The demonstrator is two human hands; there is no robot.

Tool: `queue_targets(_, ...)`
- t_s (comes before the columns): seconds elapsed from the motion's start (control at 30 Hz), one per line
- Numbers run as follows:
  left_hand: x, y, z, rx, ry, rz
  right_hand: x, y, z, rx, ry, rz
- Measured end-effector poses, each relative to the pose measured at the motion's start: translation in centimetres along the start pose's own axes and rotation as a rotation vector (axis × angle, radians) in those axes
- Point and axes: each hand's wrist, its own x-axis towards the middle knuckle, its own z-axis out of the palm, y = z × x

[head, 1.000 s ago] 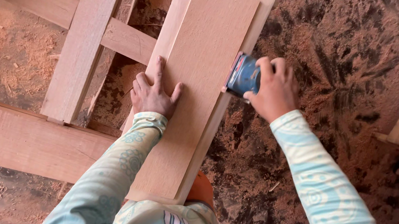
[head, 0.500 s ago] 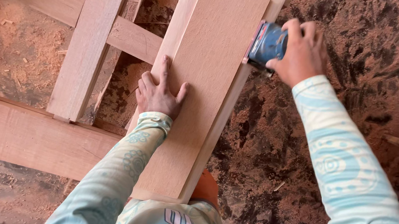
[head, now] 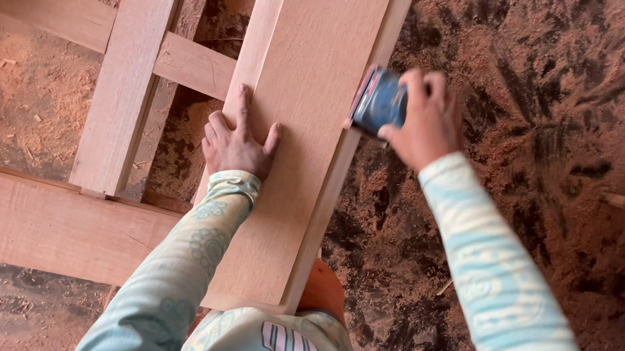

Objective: The person uses a handheld electric sander to smooth the surface of a wooden plank resting on a workbench. They move the sander back and forth along the length of the wood, generating sawdust.

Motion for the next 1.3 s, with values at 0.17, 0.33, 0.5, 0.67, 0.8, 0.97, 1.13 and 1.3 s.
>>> queue_targets(0.17,-0.1,0.1,0.1,-0.001,0.039,0.009,-5.9,-1.6,1.1,-0.010,-0.053,0.022)
queue_targets(0.33,-0.5,-0.1,0.0,-0.023,0.056,0.007,-5.3,-1.4,1.1,0.029,-0.059,0.048)
queue_targets(0.5,-0.1,0.1,-0.2,-0.014,-0.024,-0.005,-0.4,-0.8,-0.2,0.025,-0.016,0.037)
queue_targets(0.67,-0.1,0.2,-0.6,-0.006,-0.049,-0.020,3.9,-0.2,-2.3,0.021,-0.018,0.057)
queue_targets(0.8,0.0,0.4,-0.6,-0.006,-0.047,-0.024,7.2,1.2,-2.8,-0.019,0.037,0.003)
queue_targets(0.97,0.0,0.3,-0.4,0.011,-0.031,-0.006,11.5,3.5,-3.2,-0.012,0.105,-0.054)
queue_targets(1.13,0.0,0.3,-0.5,0.000,-0.065,-0.029,14.7,5.3,-3.7,-0.036,0.098,-0.058)
queue_targets(1.3,0.1,0.5,-0.6,-0.009,-0.062,-0.036,13.5,4.5,-3.5,-0.041,0.165,-0.122)
